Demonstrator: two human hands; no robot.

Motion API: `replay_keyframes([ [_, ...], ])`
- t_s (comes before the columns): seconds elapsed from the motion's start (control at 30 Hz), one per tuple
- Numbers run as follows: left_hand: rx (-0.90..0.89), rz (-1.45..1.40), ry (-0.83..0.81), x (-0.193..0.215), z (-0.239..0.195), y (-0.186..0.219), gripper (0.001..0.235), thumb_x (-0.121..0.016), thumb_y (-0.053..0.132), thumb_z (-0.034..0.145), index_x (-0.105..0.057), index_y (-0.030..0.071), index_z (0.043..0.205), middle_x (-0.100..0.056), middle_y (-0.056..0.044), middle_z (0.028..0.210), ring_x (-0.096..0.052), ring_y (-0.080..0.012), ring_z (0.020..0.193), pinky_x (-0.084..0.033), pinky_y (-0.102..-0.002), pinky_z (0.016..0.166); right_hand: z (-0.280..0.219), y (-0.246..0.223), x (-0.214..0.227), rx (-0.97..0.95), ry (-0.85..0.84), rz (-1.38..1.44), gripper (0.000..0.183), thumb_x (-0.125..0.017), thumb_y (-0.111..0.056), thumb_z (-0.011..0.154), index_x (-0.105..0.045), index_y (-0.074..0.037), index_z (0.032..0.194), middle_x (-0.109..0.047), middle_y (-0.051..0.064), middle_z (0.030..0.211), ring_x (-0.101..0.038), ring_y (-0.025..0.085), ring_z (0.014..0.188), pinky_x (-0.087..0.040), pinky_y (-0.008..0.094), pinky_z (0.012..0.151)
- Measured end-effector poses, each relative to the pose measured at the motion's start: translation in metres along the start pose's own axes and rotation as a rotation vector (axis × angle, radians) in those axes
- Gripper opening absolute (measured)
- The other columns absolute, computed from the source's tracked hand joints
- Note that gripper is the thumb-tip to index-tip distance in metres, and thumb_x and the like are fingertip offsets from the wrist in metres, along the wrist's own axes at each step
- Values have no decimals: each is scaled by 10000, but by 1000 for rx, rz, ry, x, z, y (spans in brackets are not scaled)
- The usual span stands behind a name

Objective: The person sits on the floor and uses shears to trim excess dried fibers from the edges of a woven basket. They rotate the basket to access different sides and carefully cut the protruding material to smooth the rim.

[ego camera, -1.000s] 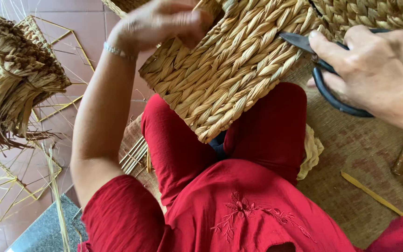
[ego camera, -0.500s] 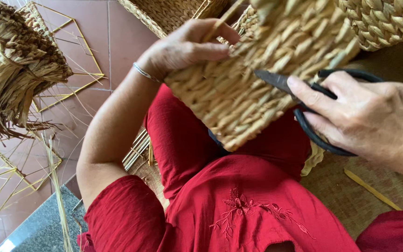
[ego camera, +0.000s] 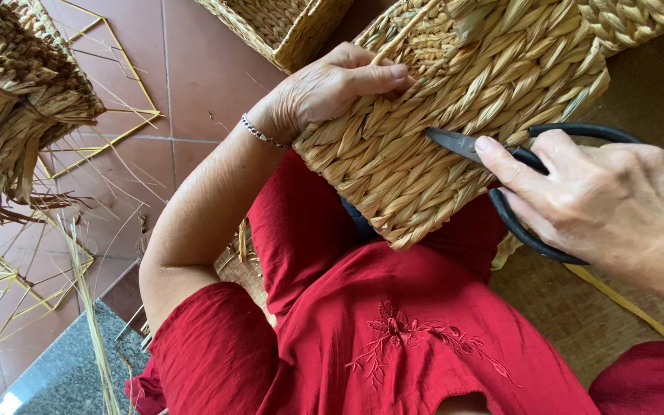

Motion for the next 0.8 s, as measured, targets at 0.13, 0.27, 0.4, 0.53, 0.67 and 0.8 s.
replay_keyframes([
  [0.13, -61, 40, 9, 1, 2, 4, 478, -633, 437, 1012, -766, 8, 1176, -786, -75, 1065, -700, -138, 1002, -564, -289, 930, 1, -8, -3, 21, -44, -110, 530, -725, -249, 872, -701, -146, 1392, -544, 44, 745, -528, 119, 420, -483, 266, 404],
  [0.27, -98, 111, 13, -1, -2, 13, 502, -596, 479, 1024, -769, 34, 1178, -787, -78, 1063, -714, -136, 1005, -575, -285, 935, 0, -9, 2, -8, 60, -67, 470, -742, -276, 862, -728, -147, 1314, -570, 49, 732, -531, 133, 418, -476, 283, 393],
  [0.4, -18, 264, 88, 12, -22, 11, 560, -483, 533, 1073, -753, 55, 1184, -740, -42, 1074, -644, -117, 989, -538, -279, 912, -15, -7, 11, -13, 106, 64, 490, -763, -255, 869, -720, -103, 1333, -581, 36, 752, -555, 129, 502, -474, 294, 451],
  [0.53, 49, 242, -25, 16, -68, 3, 516, -577, 488, 1049, -693, 26, 1249, -692, -25, 1019, -616, -104, 967, -555, -291, 880, -15, -12, 8, 42, 53, 29, 550, -748, -309, 865, -691, -96, 1369, -569, 23, 745, -542, 116, 502, -457, 284, 449],
  [0.67, -66, -13, -120, -1, -88, 11, 576, -767, 337, 942, -606, 18, 1394, -678, 8, 1087, -596, -81, 985, -544, -281, 830, 7, -25, 22, 52, 239, 87, 482, -782, -229, 811, -733, -134, 1281, -632, 53, 858, -547, 137, 488, -489, 288, 477],
  [0.8, -101, -124, -95, -1, -88, 8, 581, -782, 260, 947, -599, -14, 1426, -723, -12, 1195, -639, -83, 1088, -556, -267, 950, 26, -34, 25, 68, 266, 70, 483, -786, -224, 805, -737, -148, 1279, -605, 48, 829, -559, 143, 499, -502, 287, 492],
])
Point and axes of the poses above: each hand's wrist, its own z-axis towards the middle knuckle, its own x-axis out of the back of the hand, y = z × x, the point moved 8 cm from there along z, towards the middle knuckle
